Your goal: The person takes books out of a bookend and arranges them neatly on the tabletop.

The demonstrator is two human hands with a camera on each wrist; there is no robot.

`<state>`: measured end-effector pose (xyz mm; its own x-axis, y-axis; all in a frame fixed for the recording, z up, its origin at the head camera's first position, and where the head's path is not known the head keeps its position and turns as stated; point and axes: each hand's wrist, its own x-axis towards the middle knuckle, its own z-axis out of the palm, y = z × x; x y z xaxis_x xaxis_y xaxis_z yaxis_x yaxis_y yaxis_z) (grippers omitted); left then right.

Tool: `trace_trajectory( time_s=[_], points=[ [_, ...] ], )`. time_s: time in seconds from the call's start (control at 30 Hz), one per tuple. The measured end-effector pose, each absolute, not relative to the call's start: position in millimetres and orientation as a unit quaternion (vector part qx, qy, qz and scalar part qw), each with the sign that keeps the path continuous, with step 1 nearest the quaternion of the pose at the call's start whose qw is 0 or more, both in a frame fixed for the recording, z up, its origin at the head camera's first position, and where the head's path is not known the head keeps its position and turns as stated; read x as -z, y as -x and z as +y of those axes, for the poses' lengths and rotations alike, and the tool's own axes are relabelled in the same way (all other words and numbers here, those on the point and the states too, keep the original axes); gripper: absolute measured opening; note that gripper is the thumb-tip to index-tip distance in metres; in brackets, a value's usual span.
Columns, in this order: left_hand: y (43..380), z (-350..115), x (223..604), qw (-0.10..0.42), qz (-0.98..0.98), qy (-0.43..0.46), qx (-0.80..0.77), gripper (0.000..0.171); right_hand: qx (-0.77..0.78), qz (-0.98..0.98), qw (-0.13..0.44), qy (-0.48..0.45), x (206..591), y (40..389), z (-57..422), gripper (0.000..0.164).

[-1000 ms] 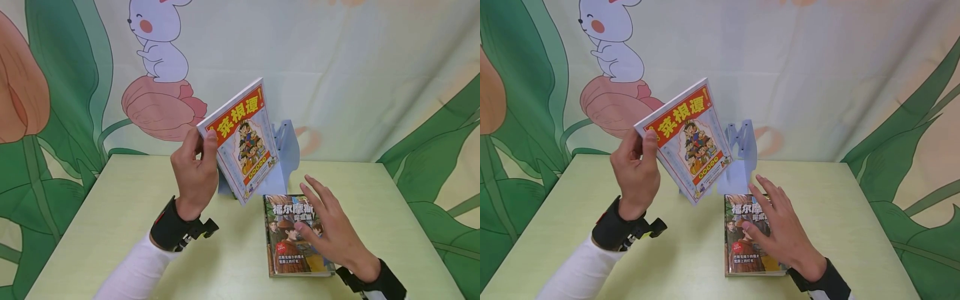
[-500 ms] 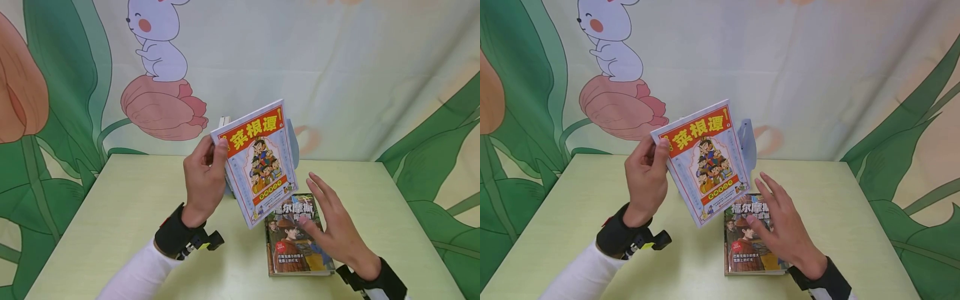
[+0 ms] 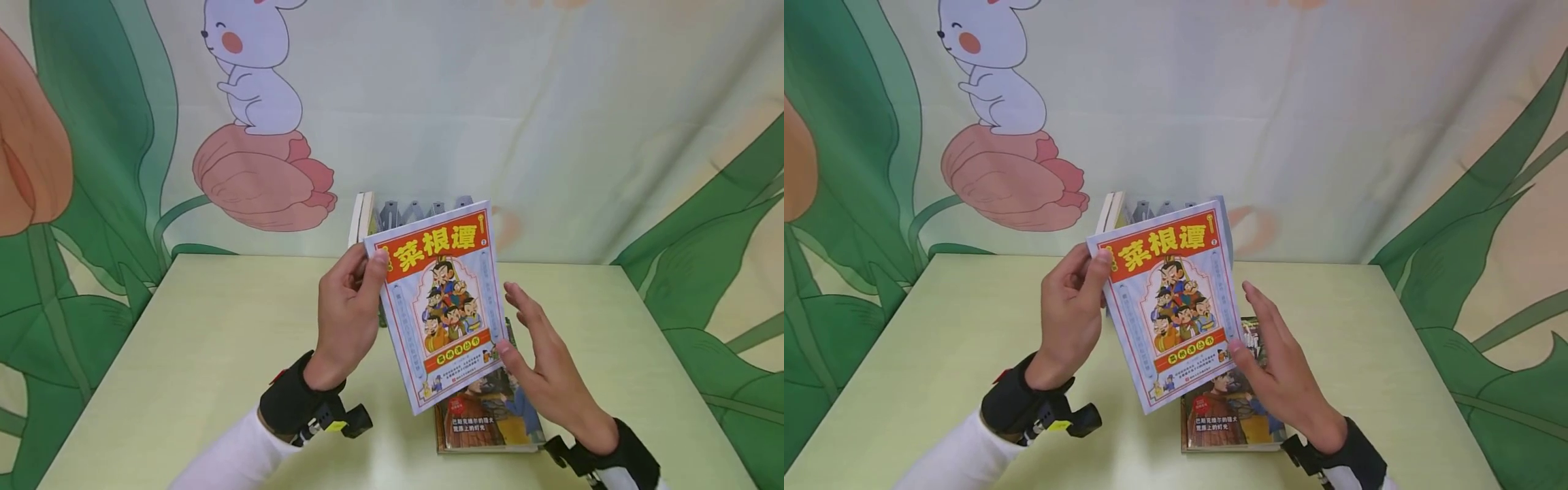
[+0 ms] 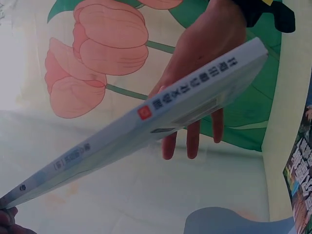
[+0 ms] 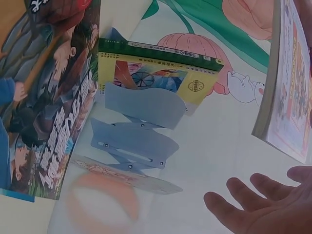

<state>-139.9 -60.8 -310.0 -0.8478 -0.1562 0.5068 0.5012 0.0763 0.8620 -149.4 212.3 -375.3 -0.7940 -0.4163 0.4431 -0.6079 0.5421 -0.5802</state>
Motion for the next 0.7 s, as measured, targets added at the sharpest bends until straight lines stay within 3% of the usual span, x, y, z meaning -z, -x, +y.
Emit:
trace_trajectory(
  time_s=[0.53, 0.7],
  points=[
    [135, -53, 322, 0.181, -0.678, 0.133, 0.7, 0.03, -0.467, -0.833, 0.069, -0.289, 379, 146, 210, 0.067],
    [135, -51, 324, 0.17, -0.676, 0.134, 0.704, 0.029, -0.494, -0.819, 0.076, -0.282, 378, 145, 211, 0.06]
  ],
)
